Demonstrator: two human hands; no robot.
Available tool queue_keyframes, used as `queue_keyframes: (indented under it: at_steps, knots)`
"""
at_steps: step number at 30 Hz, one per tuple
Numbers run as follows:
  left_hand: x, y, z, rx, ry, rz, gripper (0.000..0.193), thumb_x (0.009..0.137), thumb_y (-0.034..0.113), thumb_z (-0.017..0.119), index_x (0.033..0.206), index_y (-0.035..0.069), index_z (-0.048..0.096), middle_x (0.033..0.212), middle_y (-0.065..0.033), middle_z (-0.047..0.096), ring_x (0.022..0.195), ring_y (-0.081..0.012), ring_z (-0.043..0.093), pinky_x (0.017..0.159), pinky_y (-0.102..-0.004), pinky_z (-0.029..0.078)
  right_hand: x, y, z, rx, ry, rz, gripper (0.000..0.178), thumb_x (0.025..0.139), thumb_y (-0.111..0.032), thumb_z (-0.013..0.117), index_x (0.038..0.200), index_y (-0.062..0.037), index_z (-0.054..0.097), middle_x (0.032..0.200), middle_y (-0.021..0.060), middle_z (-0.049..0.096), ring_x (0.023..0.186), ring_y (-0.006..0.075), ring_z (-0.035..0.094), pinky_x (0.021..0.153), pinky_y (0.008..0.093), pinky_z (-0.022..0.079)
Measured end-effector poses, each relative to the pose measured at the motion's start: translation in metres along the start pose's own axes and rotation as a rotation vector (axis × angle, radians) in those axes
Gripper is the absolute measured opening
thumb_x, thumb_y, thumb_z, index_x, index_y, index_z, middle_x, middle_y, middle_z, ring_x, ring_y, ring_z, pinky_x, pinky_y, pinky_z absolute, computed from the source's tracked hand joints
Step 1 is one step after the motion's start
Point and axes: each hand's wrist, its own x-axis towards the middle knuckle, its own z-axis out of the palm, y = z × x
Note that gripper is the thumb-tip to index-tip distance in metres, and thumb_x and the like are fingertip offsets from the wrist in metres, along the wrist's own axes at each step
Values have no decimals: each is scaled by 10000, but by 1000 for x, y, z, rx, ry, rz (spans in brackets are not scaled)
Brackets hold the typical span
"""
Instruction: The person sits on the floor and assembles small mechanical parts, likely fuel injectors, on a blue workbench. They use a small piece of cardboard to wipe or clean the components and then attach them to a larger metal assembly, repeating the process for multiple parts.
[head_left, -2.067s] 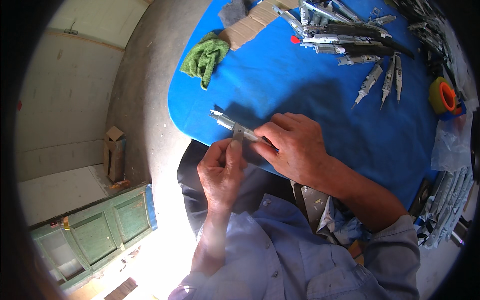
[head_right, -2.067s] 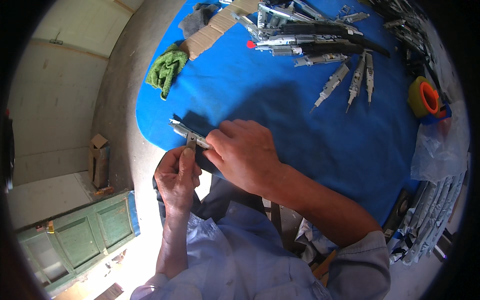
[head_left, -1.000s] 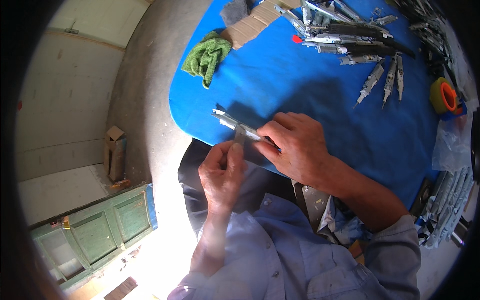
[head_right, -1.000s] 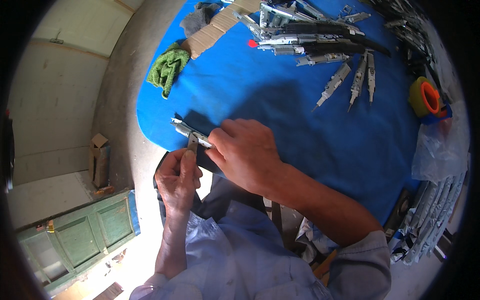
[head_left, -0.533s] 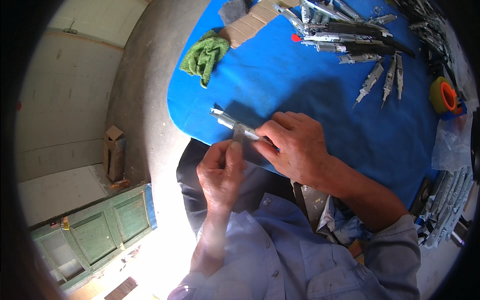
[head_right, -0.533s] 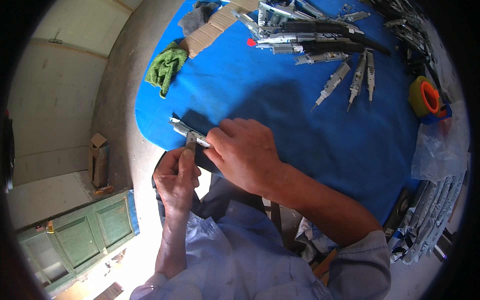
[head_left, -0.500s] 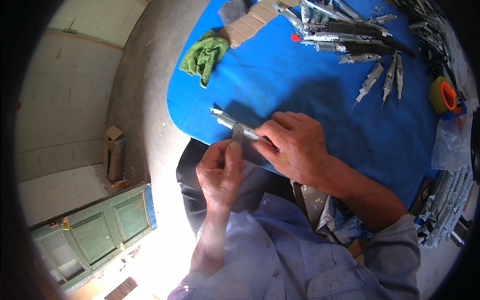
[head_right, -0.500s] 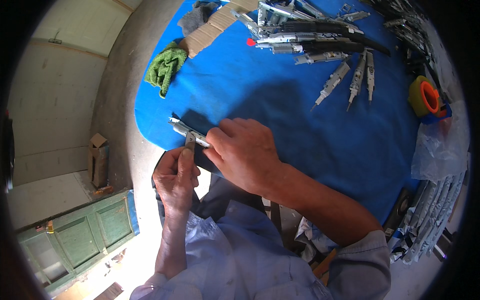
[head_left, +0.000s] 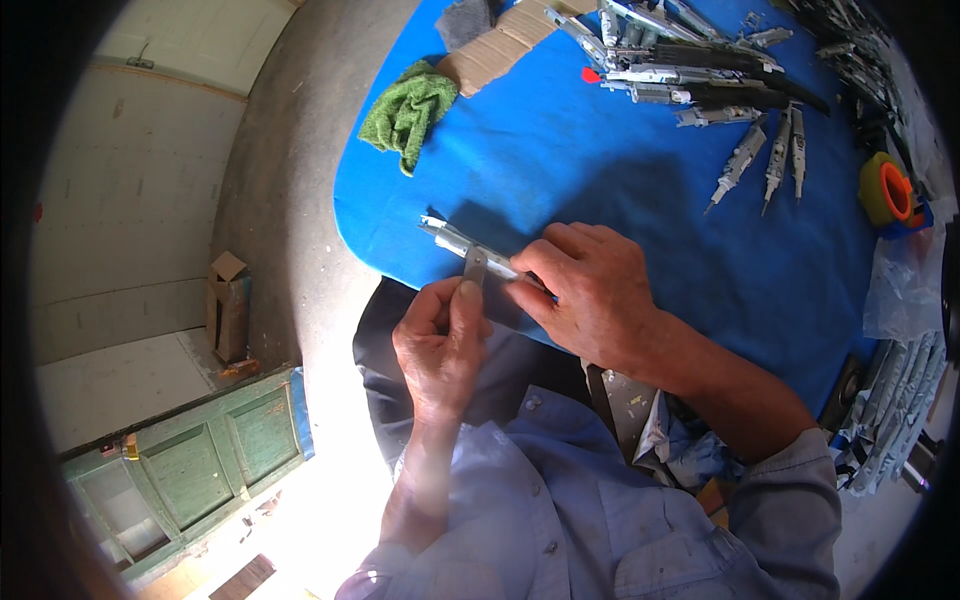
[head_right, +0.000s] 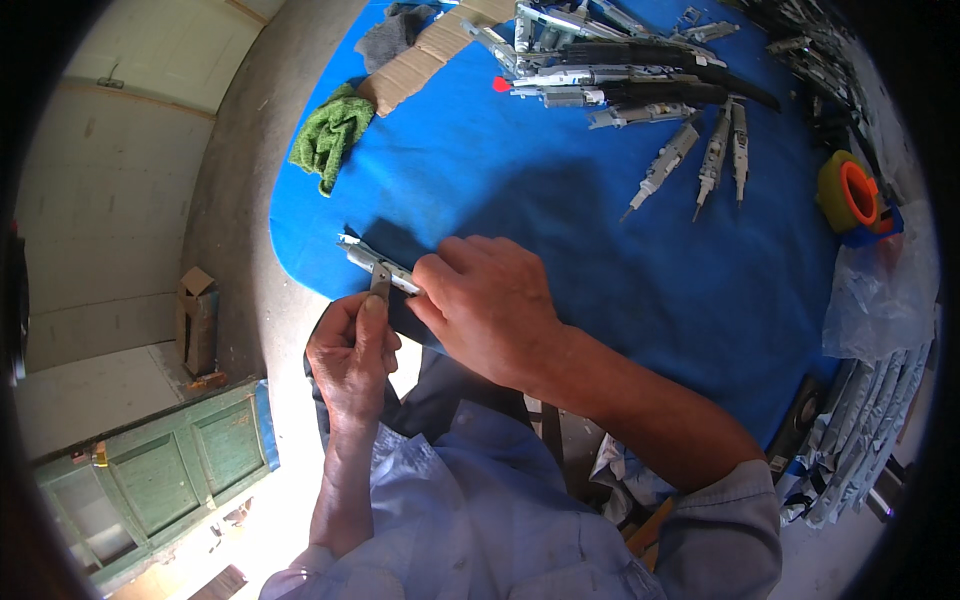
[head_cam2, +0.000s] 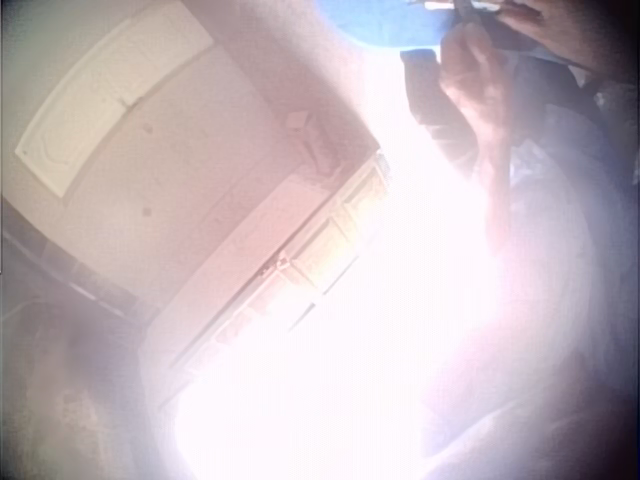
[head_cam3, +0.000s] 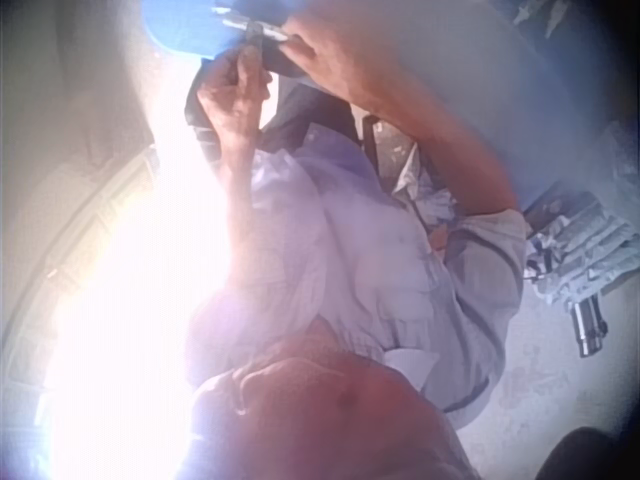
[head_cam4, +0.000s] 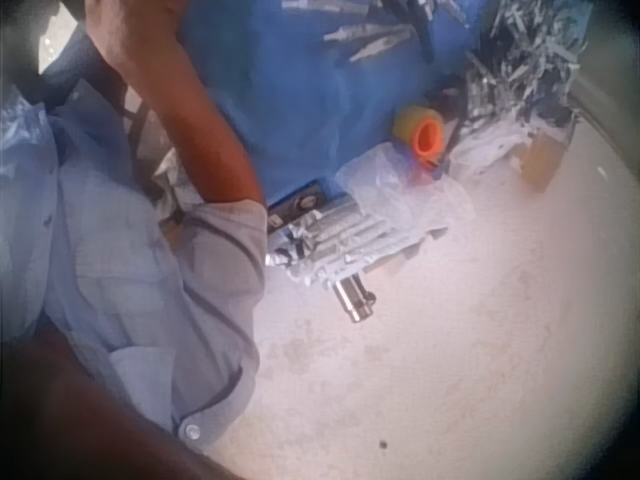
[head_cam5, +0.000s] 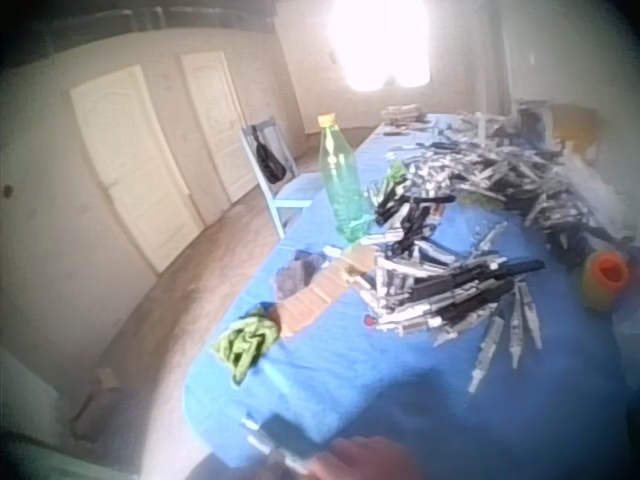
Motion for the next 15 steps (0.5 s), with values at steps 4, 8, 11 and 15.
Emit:
queue_keyframes:
  at_steps: [4,8,11,15]
  knots:
    - [-1,0,-1,28,-2,10,225,1010,227,668,1005,2,682,643,10,596,533,-8,464,463,-196,334,0,0,-1,1,-8,-1,257,734,-170,828,789,-110,584,734,33,566,702,253,609,612,413,455]
    - [0,0,-1,14,0,1,224,1008,227,670,1006,3,683,646,11,599,535,-7,466,464,-196,334,0,0,0,5,-8,-1,263,733,-169,831,789,-109,581,735,33,566,698,253,608,608,414,454]
    - [0,-1,-1,-10,-15,6,221,1008,229,671,1008,8,686,648,12,604,535,-7,469,463,-194,335,0,1,-1,12,-12,2,267,731,-168,832,788,-107,579,735,34,567,695,254,607,606,416,454]
    - [1,-10,-2,99,-20,67,222,1006,234,675,1007,13,691,652,14,613,547,-4,480,476,-194,348,0,0,-2,1,-14,2,267,730,-167,831,787,-107,578,734,34,566,694,257,607,605,417,452]
